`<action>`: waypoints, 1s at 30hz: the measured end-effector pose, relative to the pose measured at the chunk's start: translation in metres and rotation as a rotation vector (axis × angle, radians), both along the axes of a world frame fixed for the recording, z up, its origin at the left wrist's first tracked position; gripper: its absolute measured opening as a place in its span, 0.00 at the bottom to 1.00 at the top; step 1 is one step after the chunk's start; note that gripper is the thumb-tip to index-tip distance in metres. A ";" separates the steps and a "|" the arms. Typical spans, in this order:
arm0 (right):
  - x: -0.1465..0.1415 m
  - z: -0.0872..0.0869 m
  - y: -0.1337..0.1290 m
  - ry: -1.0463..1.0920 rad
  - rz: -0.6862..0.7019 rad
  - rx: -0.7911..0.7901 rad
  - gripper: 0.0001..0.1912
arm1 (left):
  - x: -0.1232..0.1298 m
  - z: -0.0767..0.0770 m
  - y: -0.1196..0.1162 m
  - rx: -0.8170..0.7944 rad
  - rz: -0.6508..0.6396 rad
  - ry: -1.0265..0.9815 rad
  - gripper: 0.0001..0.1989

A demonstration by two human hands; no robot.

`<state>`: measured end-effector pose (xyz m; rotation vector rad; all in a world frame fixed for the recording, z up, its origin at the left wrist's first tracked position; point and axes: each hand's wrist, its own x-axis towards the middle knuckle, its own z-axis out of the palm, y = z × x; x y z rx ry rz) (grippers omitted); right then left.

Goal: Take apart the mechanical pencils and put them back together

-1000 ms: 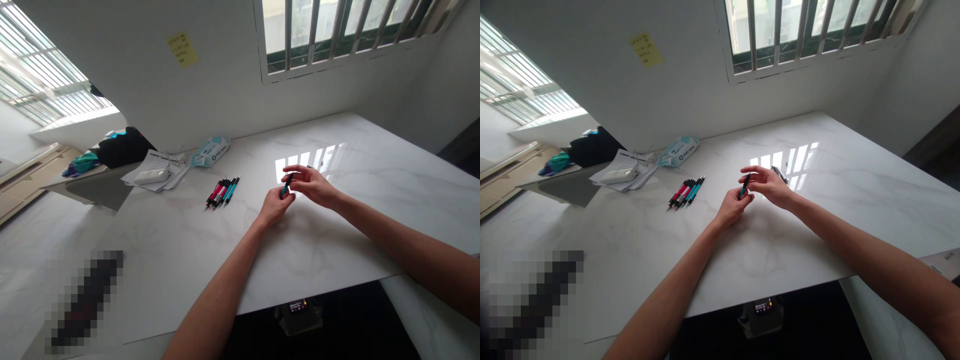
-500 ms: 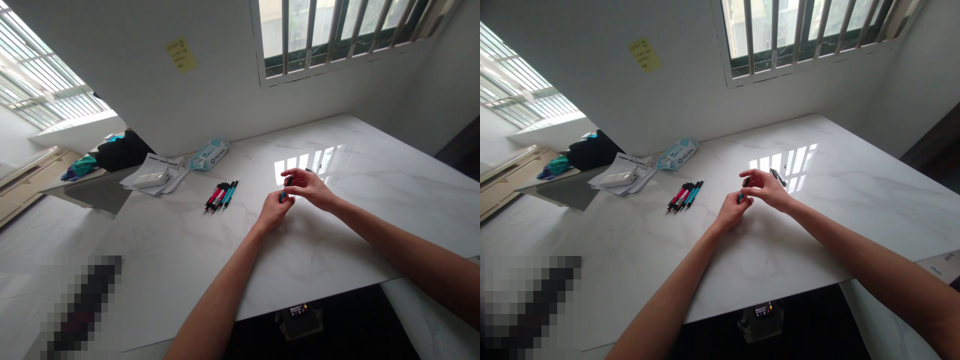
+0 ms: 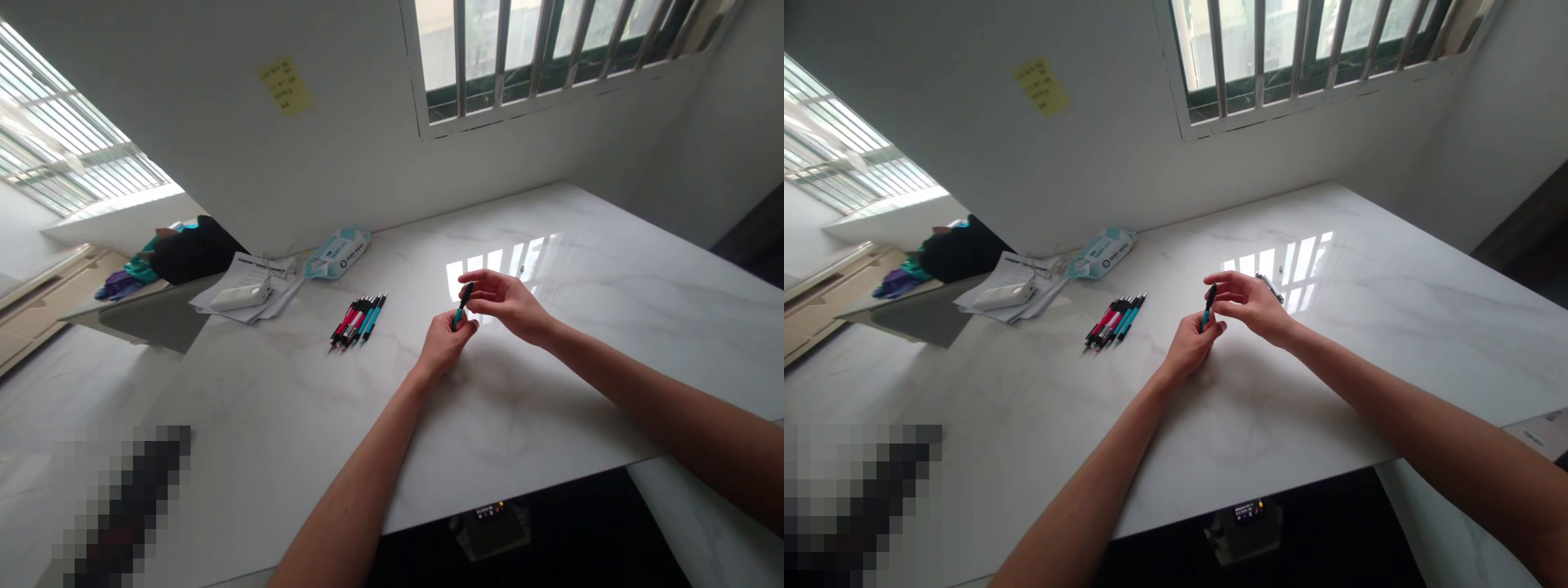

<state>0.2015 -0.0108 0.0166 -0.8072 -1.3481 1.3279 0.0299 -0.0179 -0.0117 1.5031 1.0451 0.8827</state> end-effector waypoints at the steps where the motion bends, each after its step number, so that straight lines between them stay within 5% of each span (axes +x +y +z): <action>1: 0.001 0.000 0.001 0.014 -0.012 0.001 0.22 | 0.000 0.000 0.000 -0.002 -0.004 -0.007 0.21; 12: 0.020 0.019 0.009 0.179 -0.126 0.013 0.21 | -0.003 0.000 -0.003 0.048 -0.020 0.045 0.23; 18: 0.032 0.012 0.022 0.162 -0.225 0.005 0.23 | -0.007 -0.001 -0.003 0.022 0.028 0.010 0.24; 25: 0.069 -0.004 0.045 -0.431 -0.529 0.238 0.22 | -0.018 -0.003 0.001 -0.108 0.111 -0.268 0.26; 30: 0.112 -0.040 0.061 -0.776 -0.671 0.103 0.27 | -0.018 -0.004 0.000 -0.091 0.161 -0.296 0.26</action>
